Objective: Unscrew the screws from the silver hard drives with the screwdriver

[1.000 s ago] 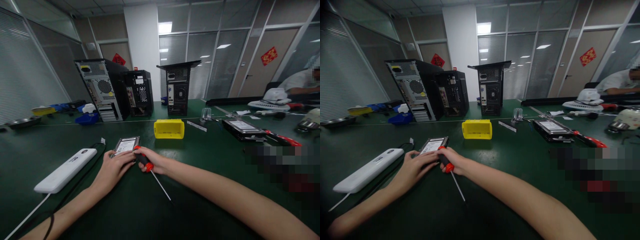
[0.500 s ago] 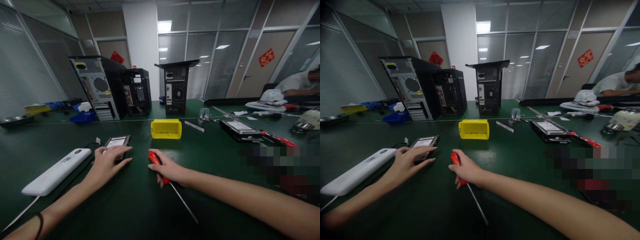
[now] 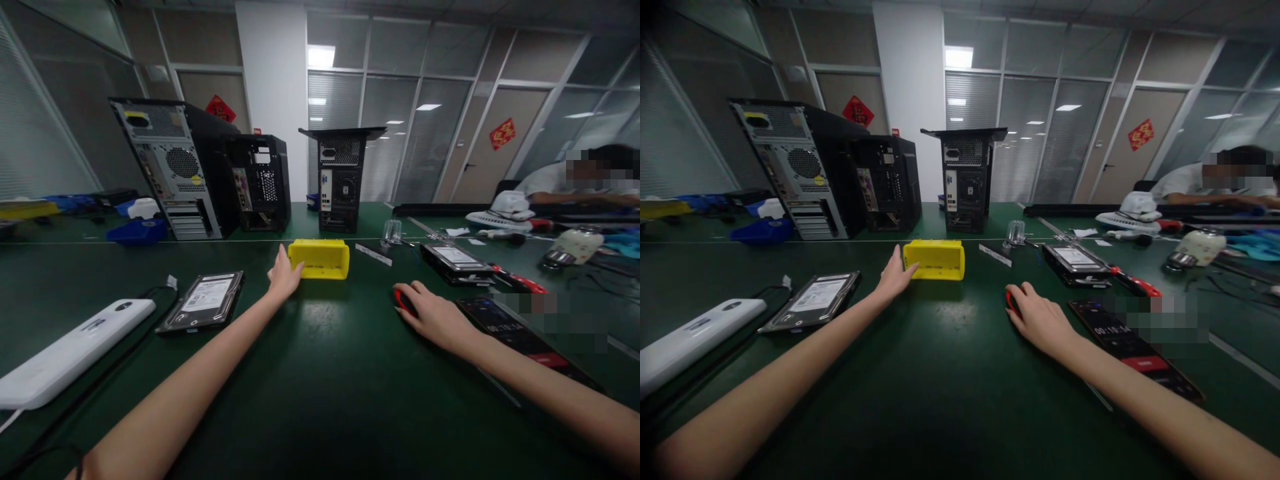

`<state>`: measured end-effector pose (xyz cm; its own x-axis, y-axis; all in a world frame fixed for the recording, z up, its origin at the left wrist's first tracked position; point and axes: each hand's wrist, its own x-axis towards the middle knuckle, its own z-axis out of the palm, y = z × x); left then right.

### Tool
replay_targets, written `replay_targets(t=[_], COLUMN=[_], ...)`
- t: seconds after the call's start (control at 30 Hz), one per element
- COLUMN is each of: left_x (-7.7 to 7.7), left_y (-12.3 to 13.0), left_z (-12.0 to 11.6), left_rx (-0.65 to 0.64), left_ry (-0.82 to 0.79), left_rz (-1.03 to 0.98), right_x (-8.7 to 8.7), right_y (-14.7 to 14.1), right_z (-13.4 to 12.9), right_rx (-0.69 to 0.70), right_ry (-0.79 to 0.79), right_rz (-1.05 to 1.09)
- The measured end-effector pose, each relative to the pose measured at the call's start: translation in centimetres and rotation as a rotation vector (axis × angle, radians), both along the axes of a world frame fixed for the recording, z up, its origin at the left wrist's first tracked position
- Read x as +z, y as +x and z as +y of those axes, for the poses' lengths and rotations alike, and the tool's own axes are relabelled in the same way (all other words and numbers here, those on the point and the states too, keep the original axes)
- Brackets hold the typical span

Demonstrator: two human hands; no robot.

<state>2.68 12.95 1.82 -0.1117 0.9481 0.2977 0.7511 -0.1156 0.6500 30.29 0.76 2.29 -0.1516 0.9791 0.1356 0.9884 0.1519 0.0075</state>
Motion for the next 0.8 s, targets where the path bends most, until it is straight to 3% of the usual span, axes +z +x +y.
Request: replay_targets(t=[0.2, 0.43, 0.6, 0.8], left_x=[-2.5, -3.2, -3.2, -3.5], left_y=[-0.6, -1.4, -1.7, -1.9], left_z=[0.4, 0.5, 0.1, 0.0], left_rx=[0.026, 0.031, -0.043, -0.090], left_ry=[0.012, 0.045, 0.064, 0.074], left_rz=[-0.033, -0.042, 0.016, 0.063], right_x=[-0.3, -0.4, -0.9, 1.7], right_y=[2.1, 4.8, 6.3, 7.9], right_z=[0.8, 1.5, 1.7, 4.3], right_rx=[-0.099, -0.164, -0.184, -0.322], right_ry=[0.069, -0.026, -0.009, 0.123], right_rz=[-0.224, -0.105, -0.029, 0.023])
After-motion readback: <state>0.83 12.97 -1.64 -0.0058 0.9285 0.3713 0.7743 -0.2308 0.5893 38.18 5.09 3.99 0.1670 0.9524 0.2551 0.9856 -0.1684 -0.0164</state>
